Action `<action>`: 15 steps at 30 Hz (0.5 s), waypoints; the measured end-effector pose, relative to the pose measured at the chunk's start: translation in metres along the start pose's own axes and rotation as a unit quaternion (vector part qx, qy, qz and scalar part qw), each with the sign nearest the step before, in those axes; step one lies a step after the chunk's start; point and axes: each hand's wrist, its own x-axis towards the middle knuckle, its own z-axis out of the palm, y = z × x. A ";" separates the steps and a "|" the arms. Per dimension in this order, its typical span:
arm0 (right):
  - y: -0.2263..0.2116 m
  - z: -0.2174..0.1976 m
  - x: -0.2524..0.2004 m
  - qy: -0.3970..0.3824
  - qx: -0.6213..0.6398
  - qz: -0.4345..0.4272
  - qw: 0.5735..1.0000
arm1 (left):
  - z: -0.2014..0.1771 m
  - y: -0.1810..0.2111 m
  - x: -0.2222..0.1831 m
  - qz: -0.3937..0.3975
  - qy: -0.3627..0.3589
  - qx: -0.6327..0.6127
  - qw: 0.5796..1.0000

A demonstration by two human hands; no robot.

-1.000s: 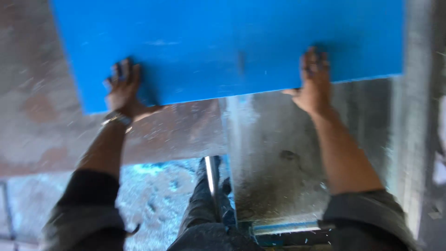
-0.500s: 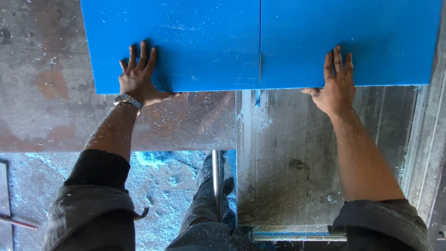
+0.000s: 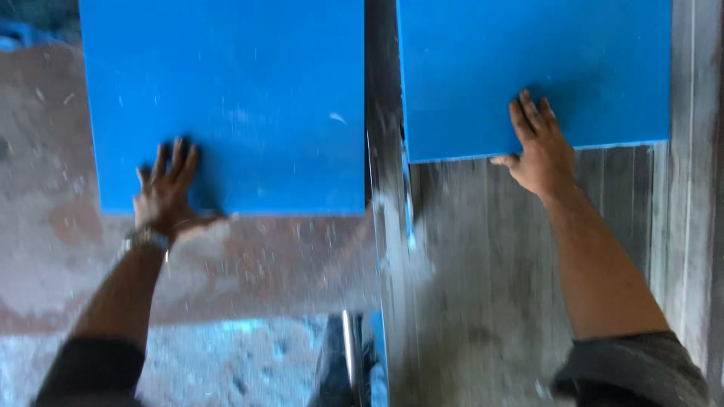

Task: The recorder picks up blue plastic sheets and cuts them to size using a table saw.

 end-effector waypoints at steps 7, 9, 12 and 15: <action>0.036 0.002 0.112 0.010 -0.061 -0.028 0.998 | 0.016 -0.009 -0.003 0.015 0.057 -0.019 0.998; 0.056 0.014 0.128 0.014 -0.073 -0.008 0.997 | 0.015 -0.011 -0.003 0.022 0.077 -0.023 0.996; 0.069 0.034 0.080 0.059 -0.076 0.149 0.984 | 0.013 -0.005 -0.009 0.008 0.053 -0.027 0.998; 0.047 0.054 -0.036 0.054 -0.020 0.256 0.965 | 0.008 -0.001 -0.002 -0.005 0.054 -0.028 0.998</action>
